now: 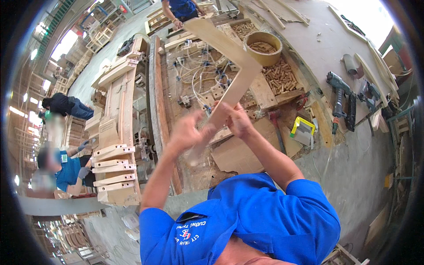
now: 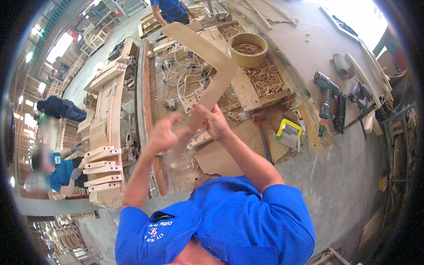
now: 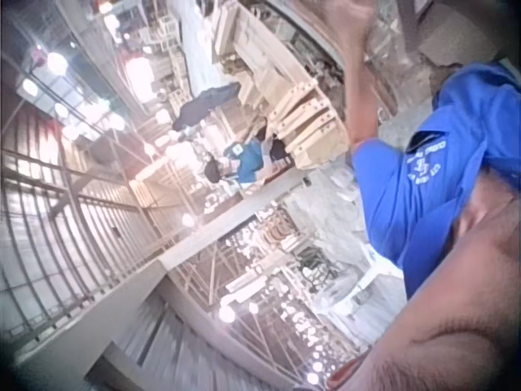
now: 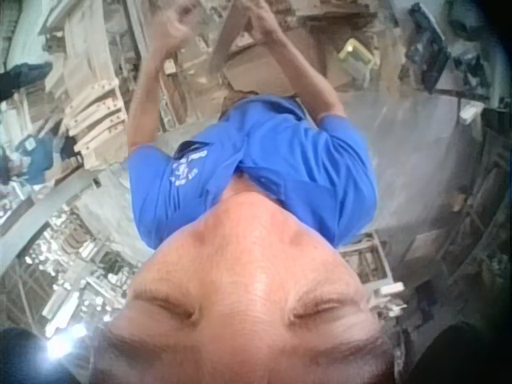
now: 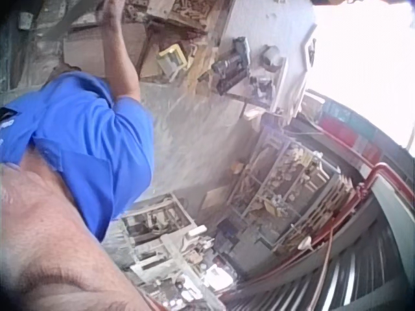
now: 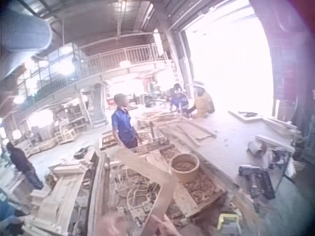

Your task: The person assembles wooden furniture components at a workbench. They align wooden pieces, insert dowels, tap them with a hammer, and secure joints using a nail gun. The person repeats this process for multiple components.

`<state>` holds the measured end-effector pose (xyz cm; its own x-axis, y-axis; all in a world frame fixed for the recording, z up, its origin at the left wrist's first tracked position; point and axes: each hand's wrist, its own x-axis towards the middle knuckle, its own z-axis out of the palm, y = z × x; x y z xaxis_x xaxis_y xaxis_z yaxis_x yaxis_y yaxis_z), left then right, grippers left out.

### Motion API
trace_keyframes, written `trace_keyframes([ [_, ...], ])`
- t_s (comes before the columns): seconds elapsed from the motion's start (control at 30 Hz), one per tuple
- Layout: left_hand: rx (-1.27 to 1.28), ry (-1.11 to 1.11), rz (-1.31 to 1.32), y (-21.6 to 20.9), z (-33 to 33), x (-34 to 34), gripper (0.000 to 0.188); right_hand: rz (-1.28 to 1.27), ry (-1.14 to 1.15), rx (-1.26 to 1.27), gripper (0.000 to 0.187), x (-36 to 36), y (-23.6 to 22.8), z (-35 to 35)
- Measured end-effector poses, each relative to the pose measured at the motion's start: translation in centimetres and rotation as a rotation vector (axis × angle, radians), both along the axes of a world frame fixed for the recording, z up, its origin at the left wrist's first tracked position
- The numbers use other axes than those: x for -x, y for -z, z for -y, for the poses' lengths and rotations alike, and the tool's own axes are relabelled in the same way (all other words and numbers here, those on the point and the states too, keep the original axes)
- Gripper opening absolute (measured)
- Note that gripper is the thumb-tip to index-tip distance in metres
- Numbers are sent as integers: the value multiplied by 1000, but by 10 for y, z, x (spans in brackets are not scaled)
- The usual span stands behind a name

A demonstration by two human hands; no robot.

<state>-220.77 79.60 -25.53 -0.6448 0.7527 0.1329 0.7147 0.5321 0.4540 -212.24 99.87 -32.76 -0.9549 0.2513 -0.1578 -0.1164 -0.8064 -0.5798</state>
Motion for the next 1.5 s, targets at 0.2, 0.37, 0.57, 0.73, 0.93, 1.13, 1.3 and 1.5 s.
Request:
trace_keyframes([
  [0.2,233,-49,-11,66,4,-19,73,221,-46,160,42,-2,73,24],
  [0.37,287,51,9,94,-10,11,71,348,-13,254,39,7,104,12],
  [0.57,263,85,70,131,-13,42,70,603,-321,-71,33,-14,102,-14],
  [0.73,245,128,157,148,-14,58,67,670,-387,-327,33,-56,96,-37],
  [0.93,213,194,36,162,-12,75,62,720,-317,-347,31,-71,100,-46],
  [1.13,98,170,-44,172,-26,48,68,640,-325,-421,31,-46,105,-41],
  [1.3,255,177,-26,165,1,60,68,587,-268,-635,29,-38,91,-49],
  [1.5,488,285,95,147,36,84,67,651,47,-1086,28,-43,90,-121],
])
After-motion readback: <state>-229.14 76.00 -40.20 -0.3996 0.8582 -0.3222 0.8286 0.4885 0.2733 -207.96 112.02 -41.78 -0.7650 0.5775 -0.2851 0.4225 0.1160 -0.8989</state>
